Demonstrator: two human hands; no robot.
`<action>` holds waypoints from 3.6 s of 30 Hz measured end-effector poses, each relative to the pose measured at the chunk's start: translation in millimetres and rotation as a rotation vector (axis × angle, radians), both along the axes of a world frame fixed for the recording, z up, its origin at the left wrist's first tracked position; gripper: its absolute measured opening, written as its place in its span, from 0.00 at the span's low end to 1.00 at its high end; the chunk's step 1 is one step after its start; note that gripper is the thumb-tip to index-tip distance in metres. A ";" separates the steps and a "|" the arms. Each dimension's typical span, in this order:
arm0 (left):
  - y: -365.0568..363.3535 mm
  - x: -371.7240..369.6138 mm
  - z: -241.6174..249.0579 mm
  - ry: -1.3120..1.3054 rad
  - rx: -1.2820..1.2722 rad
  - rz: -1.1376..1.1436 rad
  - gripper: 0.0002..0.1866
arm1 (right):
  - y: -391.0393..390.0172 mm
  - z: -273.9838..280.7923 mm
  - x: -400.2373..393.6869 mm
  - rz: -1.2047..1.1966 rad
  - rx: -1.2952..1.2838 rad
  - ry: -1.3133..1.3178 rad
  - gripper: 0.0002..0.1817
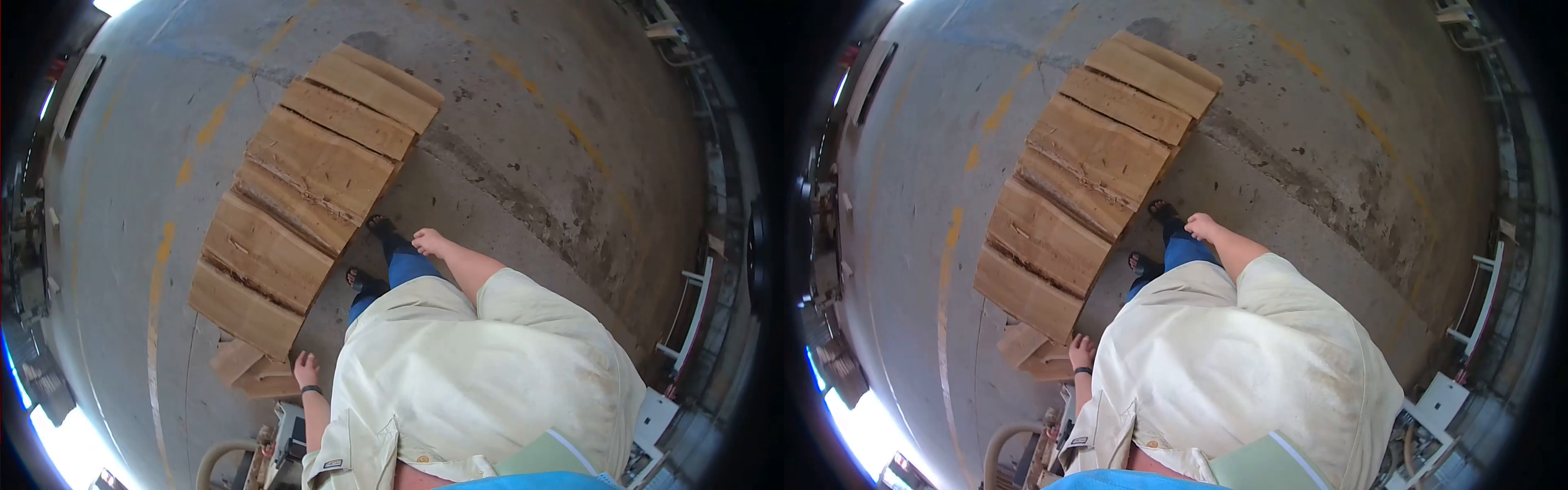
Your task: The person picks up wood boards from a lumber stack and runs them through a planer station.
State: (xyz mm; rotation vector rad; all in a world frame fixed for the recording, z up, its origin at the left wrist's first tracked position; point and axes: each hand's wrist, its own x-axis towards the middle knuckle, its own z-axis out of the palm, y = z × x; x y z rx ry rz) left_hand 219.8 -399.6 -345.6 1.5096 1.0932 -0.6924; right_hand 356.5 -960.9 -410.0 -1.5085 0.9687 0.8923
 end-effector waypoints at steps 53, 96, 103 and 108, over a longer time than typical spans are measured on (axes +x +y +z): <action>-126.5 115.5 6.0 -0.168 0.140 -0.771 0.18 | 120.7 207.9 206.3 0.330 -0.328 -0.775 0.29; -315.7 -327.3 63.2 0.189 0.347 -0.147 0.26 | -44.6 291.6 20.0 -0.130 0.903 -0.333 0.29; -416.6 -253.8 118.8 0.207 0.388 0.308 0.29 | -26.5 247.4 105.0 0.082 1.069 -0.157 0.24; -490.2 -236.8 150.9 0.126 0.524 0.504 0.28 | -7.8 253.7 135.8 0.203 1.169 -0.010 0.24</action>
